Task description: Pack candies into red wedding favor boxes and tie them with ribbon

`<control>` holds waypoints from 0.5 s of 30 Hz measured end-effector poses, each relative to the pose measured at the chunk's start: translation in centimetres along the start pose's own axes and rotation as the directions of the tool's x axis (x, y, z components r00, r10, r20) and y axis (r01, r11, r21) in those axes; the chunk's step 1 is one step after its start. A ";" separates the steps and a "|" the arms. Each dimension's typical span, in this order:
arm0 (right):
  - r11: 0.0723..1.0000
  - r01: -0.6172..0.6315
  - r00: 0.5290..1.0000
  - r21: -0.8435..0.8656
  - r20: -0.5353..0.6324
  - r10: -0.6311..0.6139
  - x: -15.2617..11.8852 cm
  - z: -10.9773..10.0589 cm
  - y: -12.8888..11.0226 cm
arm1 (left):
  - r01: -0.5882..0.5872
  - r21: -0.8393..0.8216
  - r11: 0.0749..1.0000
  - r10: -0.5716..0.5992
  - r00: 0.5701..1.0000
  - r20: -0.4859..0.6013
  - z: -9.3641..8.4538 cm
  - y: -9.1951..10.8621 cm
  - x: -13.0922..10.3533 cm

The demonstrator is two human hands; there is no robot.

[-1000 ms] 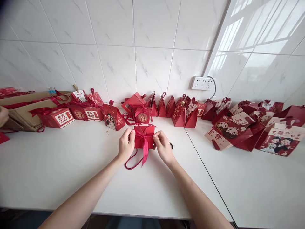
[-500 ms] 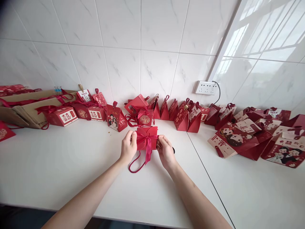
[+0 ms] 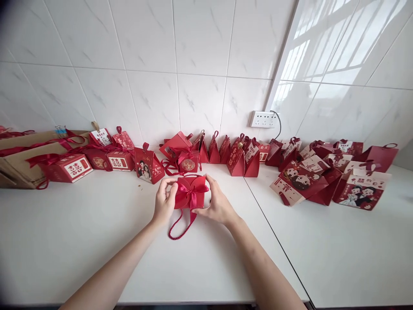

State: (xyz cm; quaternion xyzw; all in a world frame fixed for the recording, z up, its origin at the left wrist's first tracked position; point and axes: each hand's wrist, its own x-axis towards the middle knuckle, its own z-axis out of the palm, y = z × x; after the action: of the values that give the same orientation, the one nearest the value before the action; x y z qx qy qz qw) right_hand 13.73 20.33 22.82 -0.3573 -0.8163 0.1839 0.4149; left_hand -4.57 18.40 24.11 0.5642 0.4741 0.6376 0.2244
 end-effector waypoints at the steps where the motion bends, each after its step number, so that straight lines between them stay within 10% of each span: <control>1: 1.000 0.014 1.000 0.002 -0.005 -0.014 0.0 0.1 0.0 | 0.003 -0.010 1.000 -0.003 1.000 0.012 0.0 -0.1 0.0; 15: 0.997 -0.027 1.000 0.069 -0.011 0.027 -0.6 0.4 -1.9 | 0.132 -0.033 0.991 -0.135 0.983 -0.126 0.6 1.0 -0.4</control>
State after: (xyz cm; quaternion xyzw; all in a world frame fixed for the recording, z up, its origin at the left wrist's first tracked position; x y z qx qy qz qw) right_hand 12.87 18.62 23.41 -0.3549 -0.8020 0.2155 0.4294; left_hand -3.66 17.83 24.76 0.4862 0.5166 0.6618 0.2425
